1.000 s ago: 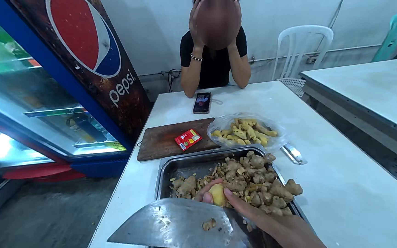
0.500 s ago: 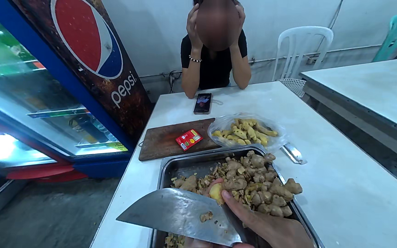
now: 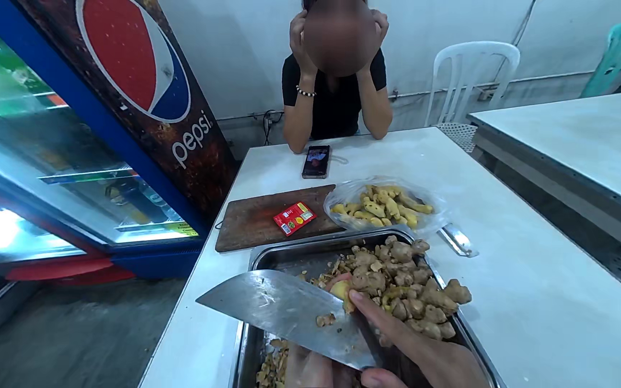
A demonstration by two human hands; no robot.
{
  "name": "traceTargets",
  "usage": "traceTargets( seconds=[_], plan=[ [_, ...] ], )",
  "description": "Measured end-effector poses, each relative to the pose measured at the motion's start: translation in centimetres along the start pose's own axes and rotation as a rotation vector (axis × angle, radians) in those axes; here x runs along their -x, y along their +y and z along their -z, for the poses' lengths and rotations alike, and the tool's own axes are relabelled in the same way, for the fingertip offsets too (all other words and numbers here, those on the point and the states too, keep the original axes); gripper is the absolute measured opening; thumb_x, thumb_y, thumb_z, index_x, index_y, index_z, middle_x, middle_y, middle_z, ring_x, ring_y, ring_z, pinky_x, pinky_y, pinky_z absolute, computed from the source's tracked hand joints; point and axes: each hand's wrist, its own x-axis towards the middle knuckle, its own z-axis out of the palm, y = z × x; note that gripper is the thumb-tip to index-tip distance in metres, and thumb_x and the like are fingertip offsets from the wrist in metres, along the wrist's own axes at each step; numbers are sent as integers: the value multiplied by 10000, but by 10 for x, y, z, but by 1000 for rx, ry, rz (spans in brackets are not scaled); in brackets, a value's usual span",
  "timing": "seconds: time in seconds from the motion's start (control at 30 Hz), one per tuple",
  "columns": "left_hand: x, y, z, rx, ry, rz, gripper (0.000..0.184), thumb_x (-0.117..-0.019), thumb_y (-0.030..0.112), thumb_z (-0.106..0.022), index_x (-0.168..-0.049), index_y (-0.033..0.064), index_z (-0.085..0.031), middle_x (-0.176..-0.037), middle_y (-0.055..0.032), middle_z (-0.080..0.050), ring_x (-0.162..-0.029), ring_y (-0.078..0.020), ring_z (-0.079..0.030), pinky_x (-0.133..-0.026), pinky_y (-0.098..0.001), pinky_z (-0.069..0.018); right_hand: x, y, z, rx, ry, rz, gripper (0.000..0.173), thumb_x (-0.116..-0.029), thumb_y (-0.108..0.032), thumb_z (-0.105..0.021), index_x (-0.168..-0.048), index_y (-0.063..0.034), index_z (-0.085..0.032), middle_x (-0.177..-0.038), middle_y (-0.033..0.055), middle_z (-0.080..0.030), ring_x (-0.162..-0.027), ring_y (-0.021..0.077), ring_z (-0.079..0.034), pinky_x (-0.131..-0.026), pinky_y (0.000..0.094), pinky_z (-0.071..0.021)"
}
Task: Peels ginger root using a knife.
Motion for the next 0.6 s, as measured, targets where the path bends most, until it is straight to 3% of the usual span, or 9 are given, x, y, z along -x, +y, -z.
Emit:
traceTargets(
  seconds=[0.1,0.23,0.33,0.47,0.6],
  plan=[
    [0,2,0,-22,-31,-16,383,-1021,-33,-273,-1324,-13,-506,-1158,-66,-702,-1041,-132,-697,-906,-306,-588,0,-2,-2,-51,7,-24,595,-1019,-475,-573,-1524,-165,-517,-1128,118,-756,-698,220,-701,-570,418,-552],
    [3,-2,-3,30,-41,-11,367,-1055,-19,-267,-1239,10,-584,-1123,-46,-733,-1022,-110,-711,-928,-296,-584,-2,3,-4,-221,36,-25,555,-1014,-439,-603,-1485,-152,-541,-1272,91,-709,-885,181,-733,-688,413,-597],
    [0,-3,3,18,-100,-43,384,-1046,-26,-291,-1303,4,-575,-1173,-55,-713,-1045,-121,-698,-932,-304,-578,-4,10,0,-298,-42,10,589,-1029,-433,-580,-1547,-178,-463,-1427,66,-623,-1005,175,-726,-772,432,-608],
    [0,-5,6,-58,-147,-138,366,-1027,-51,-356,-1309,9,-582,-1249,-33,-689,-1093,-102,-677,-961,-299,-562,-6,10,2,-325,-44,36,584,-1029,-415,-588,-1547,-174,-463,-1405,81,-635,-1032,165,-716,-817,410,-604],
    [2,-11,2,-81,-115,-212,337,-1038,-40,-384,-1324,5,-556,-1237,-24,-690,-1079,-92,-680,-952,-294,-567,-6,7,-5,-385,9,49,557,-1032,-364,-601,-1526,-129,-495,-1418,109,-624,-1070,154,-704,-873,377,-592]
  ],
)
